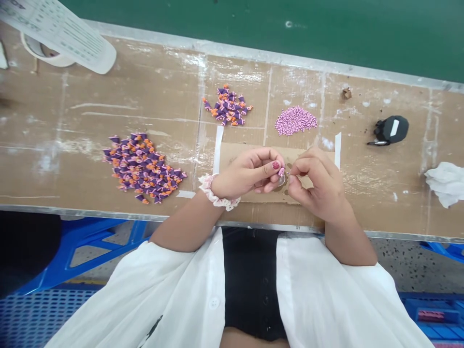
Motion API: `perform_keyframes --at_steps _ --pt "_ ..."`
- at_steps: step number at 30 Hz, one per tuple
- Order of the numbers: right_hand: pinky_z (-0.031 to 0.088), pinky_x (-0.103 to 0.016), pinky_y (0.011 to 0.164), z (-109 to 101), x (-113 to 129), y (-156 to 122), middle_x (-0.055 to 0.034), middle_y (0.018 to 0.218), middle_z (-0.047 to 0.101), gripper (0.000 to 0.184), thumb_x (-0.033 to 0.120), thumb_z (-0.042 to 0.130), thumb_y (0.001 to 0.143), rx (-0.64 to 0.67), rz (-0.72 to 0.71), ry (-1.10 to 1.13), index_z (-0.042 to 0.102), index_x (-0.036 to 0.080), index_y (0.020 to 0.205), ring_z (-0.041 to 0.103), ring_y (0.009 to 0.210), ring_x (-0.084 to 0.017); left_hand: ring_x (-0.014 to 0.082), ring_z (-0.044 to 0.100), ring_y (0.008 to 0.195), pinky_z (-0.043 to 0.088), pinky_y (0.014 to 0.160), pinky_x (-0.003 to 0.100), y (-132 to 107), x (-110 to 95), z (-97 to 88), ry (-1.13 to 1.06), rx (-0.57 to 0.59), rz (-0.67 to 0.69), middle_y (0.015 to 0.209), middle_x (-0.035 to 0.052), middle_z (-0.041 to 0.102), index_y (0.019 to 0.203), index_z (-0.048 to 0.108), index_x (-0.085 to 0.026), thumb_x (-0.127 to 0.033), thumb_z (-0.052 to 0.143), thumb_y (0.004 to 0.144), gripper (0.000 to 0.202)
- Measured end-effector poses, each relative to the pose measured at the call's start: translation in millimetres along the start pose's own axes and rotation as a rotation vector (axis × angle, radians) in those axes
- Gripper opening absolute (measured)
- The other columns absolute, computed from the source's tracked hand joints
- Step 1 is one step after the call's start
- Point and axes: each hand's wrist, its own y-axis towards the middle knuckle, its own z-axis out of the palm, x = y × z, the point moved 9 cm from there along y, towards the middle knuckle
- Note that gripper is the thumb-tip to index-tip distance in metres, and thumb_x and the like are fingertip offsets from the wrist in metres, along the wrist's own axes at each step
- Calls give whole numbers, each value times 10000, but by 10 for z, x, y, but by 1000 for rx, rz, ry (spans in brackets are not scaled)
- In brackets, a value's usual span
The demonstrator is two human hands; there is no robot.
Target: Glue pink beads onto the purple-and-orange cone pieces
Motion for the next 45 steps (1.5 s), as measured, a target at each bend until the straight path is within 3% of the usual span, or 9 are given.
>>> perform_keyframes --at_steps 16,25,31,33,35,38,40,42,45 --pt "443 -293 571 42 53 -39 1 760 533 194 55 598 826 43 -80 29 512 224 861 532 659 -140 50 609 525 400 442 144 -1 -8 -12 94 7 74 637 -32 616 813 531 -139 -516 739 778 432" --pt "433 -287 557 91 35 -14 3 736 563 196 41 611 813 69 -77 130 554 225 852 549 637 -138 81 663 580 444 455 147 8 15 0 76 48 78 662 -15 642 813 509 -143 -527 722 791 439" --pt "451 -292 574 118 -63 -3 9 714 577 148 91 629 829 98 1 188 584 233 824 551 628 -135 102 653 577 448 467 182 -3 -3 -36 225 49 100 644 -6 645 845 509 -162 -576 672 816 446" --pt "474 -299 604 127 -215 -5 7 734 602 106 140 637 843 84 64 266 600 239 840 573 654 -143 95 621 552 447 493 200 -6 -121 -164 407 -43 191 632 -11 634 868 524 -169 -562 609 873 403" --pt "488 -308 630 89 -489 -18 3 759 620 55 189 629 856 -4 164 255 610 240 851 589 683 -152 96 600 584 469 570 230 -39 -350 -406 719 -273 350 670 4 641 867 560 -167 -482 557 933 322" --pt "474 -316 627 -17 -1021 -100 -2 746 602 61 169 596 821 -143 365 -38 608 229 818 555 649 -155 145 641 792 502 769 288 -112 -660 -744 1152 -614 526 845 65 696 861 624 -164 -350 511 967 242" --pt "479 -339 656 -40 -1310 -157 -13 762 606 106 146 592 776 -144 450 -207 621 226 839 549 652 -170 175 657 899 503 849 313 -92 -737 -941 1269 -701 539 954 86 714 975 653 -175 -331 478 979 234" --pt "493 -365 693 -32 -1516 -201 -29 794 621 134 143 583 768 -118 502 -269 639 218 864 564 664 -184 182 661 890 508 841 320 -78 -769 -1106 1312 -757 522 951 80 713 1149 630 -203 -349 462 985 277" --pt "506 -398 746 18 -1620 -216 -50 857 646 177 162 579 788 -60 519 -292 669 216 930 600 714 -211 177 651 800 510 798 326 -106 -772 -1203 1332 -813 488 888 63 703 1286 562 -235 -370 472 980 346"
